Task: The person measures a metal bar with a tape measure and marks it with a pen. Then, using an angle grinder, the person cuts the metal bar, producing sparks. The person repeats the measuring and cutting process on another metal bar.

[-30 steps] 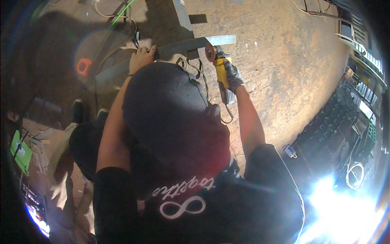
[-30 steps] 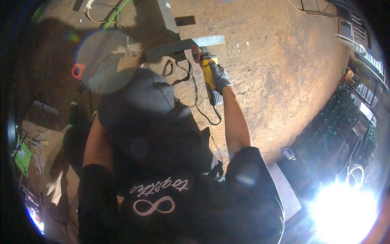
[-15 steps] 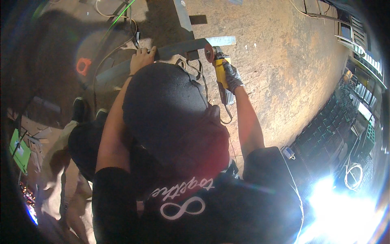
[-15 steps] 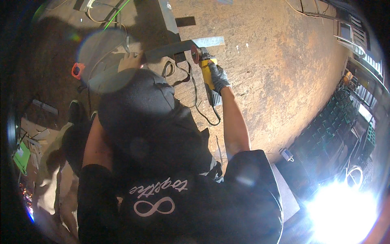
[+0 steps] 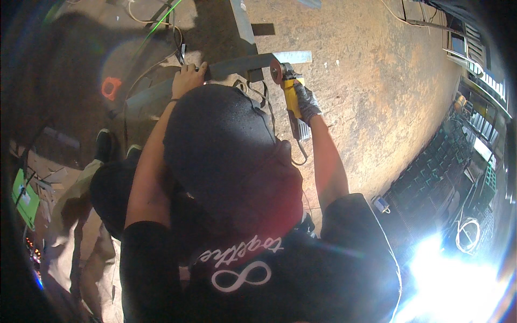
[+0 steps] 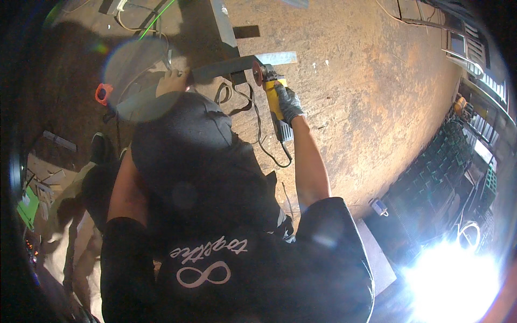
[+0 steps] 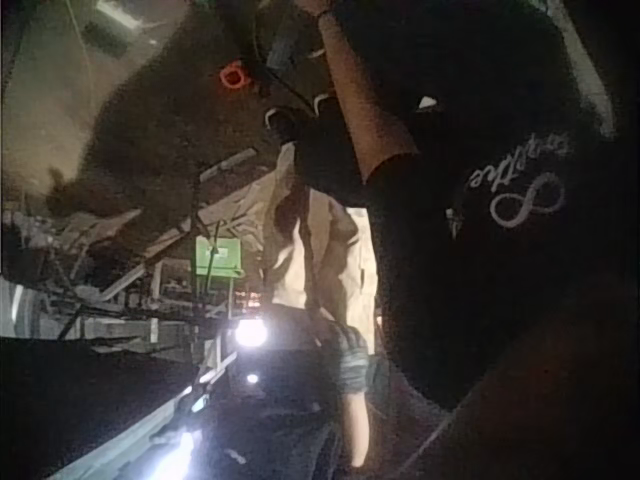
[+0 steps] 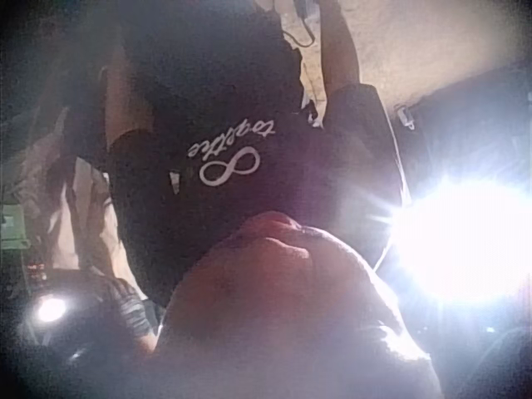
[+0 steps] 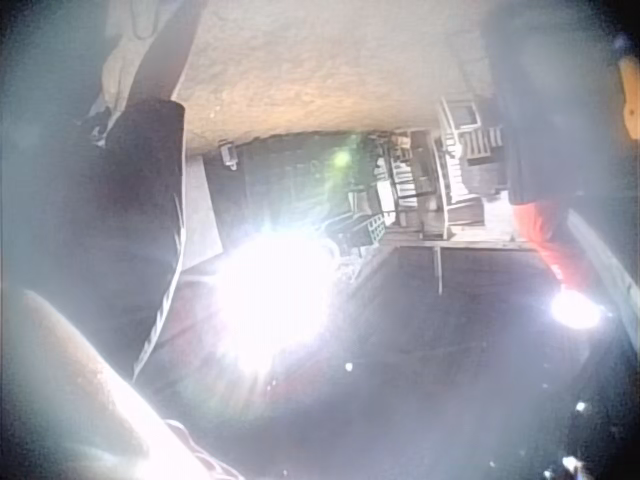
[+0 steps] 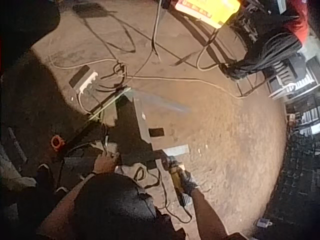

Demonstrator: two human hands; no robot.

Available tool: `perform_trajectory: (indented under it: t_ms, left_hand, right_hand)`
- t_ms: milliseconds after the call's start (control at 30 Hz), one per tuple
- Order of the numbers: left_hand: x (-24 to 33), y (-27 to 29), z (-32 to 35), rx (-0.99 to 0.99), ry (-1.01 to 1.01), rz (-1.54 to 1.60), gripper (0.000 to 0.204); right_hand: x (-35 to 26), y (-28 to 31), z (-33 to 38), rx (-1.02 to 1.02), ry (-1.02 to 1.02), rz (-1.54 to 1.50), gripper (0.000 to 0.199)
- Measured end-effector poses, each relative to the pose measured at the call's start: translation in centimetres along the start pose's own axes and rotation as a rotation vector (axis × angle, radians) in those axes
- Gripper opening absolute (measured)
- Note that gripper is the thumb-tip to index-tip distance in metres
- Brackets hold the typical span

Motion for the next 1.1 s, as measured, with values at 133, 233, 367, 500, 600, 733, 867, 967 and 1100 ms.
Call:
perform_trajectory:
  t_ms: [133, 233, 367, 500, 600, 733, 867, 967, 1100]
  left_hand:
    - [-0.1, -0.4, 0.1, 0.032, -0.003, -0.005, 0.049]
    - [0.2, 0.1, -0.2, 0.041, -0.009, 0.014, 0.048]
    - [-0.1, -0.3, 0.0, 0.059, -0.001, 0.022, 0.047]
    - [0.1, -0.2, -0.1, 0.042, 0.013, 0.029, 0.045]
    - [0.1, -0.3, -0.2, 0.036, 0.014, 0.013, 0.043]
    - [0.1, -0.2, -0.1, 0.045, 0.01, 0.012, 0.042]
    - [0.3, -0.2, -0.1, 0.068, 0.013, 0.017, 0.043]
    - [0.0, -0.6, -0.1, 0.066, 0.006, 0.016, 0.044]
    - [0.1, -0.9, -0.1, 0.107, 0.0, 0.017, 0.045]
  right_hand:
    - [-0.6, -0.2, 0.6, -0.011, -0.013, -0.016, 0.079]
    - [0.4, 0.2, 0.0, -0.006, -0.046, -0.056, 0.079]
    - [-0.2, -0.4, 0.5, -0.032, -0.043, -0.087, 0.077]
    - [-0.3, -0.3, 0.4, -0.006, -0.041, -0.045, 0.076]
    - [-0.5, -0.5, 0.5, -0.024, -0.002, -0.061, 0.075]
    - [-1.0, -0.5, 0.9, -0.01, -0.009, -0.049, 0.075]
    - [-1.2, -0.4, 1.2, -0.006, -0.017, -0.042, 0.074]
    - [-2.7, -1.0, 2.6, -0.012, -0.026, -0.07, 0.073]
    - [-2.1, -0.8, 2.0, -0.024, -0.013, -0.079, 0.071]
Point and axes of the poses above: each hand's wrist, its own z-axis away from the middle knuckle, its own y-axis out of the back of the hand, x = y × z, the point moved 4 cm from there along -z, towards the middle knuckle, and after that the axes turned 12 degrees about -z, right-handed, at the moved point
